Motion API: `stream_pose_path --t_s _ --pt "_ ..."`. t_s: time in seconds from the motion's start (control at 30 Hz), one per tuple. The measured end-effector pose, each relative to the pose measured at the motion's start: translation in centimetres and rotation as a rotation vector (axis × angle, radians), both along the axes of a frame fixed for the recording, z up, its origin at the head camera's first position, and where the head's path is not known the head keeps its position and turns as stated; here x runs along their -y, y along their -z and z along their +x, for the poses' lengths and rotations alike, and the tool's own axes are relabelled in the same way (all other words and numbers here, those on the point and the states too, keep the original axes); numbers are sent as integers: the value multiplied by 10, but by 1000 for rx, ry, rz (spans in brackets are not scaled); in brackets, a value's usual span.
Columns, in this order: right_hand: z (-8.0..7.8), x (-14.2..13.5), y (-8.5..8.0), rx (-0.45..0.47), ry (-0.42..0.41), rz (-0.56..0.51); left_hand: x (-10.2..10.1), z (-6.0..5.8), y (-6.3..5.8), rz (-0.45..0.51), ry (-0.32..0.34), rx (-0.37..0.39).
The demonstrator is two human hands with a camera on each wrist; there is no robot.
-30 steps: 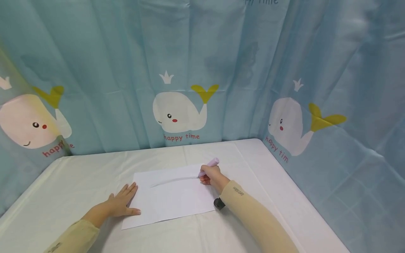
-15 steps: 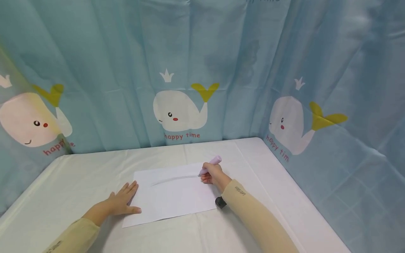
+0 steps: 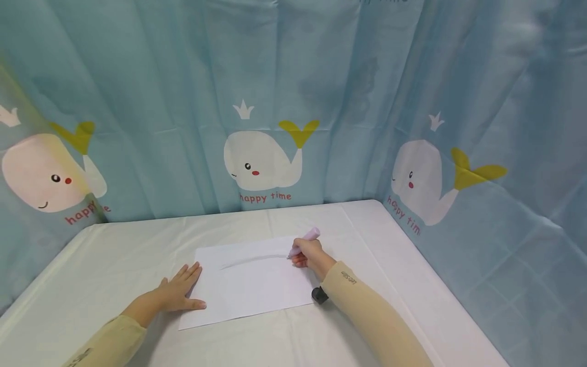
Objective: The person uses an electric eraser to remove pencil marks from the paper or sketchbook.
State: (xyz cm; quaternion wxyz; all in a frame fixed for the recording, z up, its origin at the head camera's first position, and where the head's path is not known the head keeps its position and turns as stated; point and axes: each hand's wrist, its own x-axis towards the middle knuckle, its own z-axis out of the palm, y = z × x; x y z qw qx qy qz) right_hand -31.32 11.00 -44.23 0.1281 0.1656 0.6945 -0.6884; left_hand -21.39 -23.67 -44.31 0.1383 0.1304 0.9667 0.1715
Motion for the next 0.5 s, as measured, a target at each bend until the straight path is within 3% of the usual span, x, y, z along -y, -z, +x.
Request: stream_pose_path --t_s 0.33,0.5 --pt "-1 -2 0 -6 -27 20 -1 0 -1 -1 7 -9" --pt "-2 -5 0 -1 -27 -24 0 -1 1 -1 6 0"
